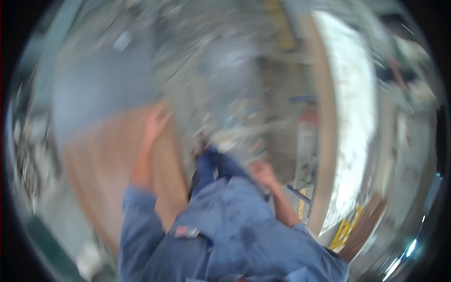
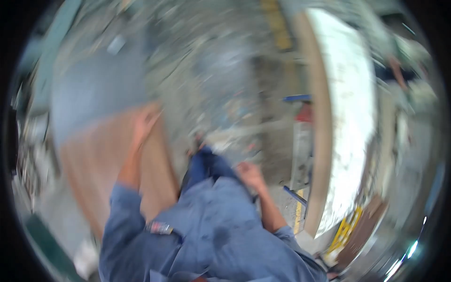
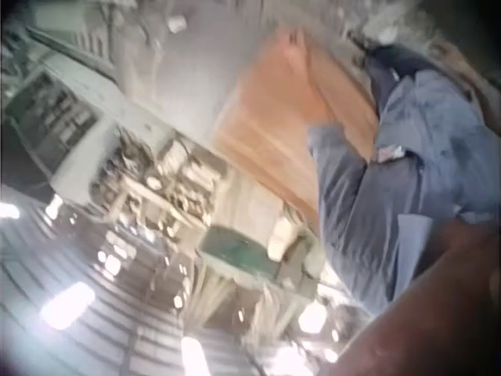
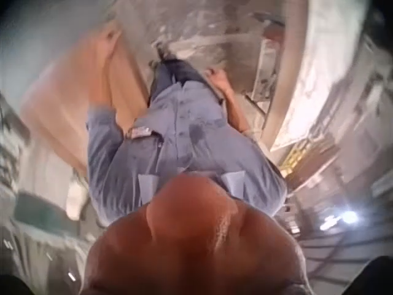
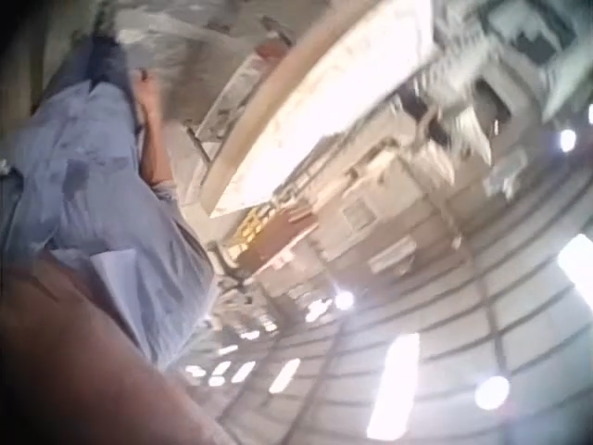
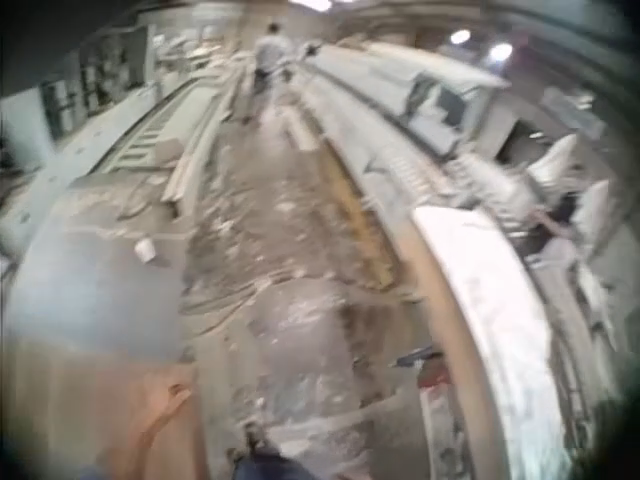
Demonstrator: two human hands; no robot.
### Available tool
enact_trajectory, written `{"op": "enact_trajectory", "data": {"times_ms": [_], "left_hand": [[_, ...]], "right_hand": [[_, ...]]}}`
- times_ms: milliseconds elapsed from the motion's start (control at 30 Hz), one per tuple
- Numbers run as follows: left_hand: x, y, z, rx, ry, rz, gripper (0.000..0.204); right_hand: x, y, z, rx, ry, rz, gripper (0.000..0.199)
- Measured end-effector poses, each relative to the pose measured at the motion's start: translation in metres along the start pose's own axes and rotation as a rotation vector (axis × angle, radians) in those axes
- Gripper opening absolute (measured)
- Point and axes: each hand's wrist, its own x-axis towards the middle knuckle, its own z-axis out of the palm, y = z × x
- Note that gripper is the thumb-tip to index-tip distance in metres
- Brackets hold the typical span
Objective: Moving large wooden panels onto a workbench and applying adhesive precisely along their edges.
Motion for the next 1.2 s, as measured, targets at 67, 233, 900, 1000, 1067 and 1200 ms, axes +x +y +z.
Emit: {"op": "enact_trajectory", "data": {"times_ms": [67, 233, 900, 1000, 1067, 1200], "left_hand": [[-0.003, 0.022, -0.005, -0.043, 0.001, 0.148, 0.036], [-0.005, 0.071, -0.019, 0.262, -0.077, -0.099, 0.055], [-0.111, 0.076, 0.038, 0.678, -0.143, 0.031, 0.082], [-0.112, 0.069, 0.045, 0.627, -0.136, 0.037, 0.075], [-0.113, 0.058, 0.05, 0.593, -0.075, 0.226, 0.064], [-0.135, 0.042, 0.055, 0.651, 0.136, 0.155, 0.062]], "right_hand": [[-0.002, -0.006, -0.006, 0.028, -0.004, 0.065, 0.036], [0.007, -0.016, -0.024, 0.163, 0.123, -0.042, 0.033], [-0.023, 0.004, -0.028, 0.095, 0.2, -0.036, 0.033], [-0.034, 0.022, -0.045, 0.022, 0.338, 0.033, 0.035], [-0.04, 0.029, -0.057, 0.105, 0.39, 0.009, 0.034], [-0.035, 0.015, -0.061, 0.07, 0.425, -0.032, 0.033]]}}
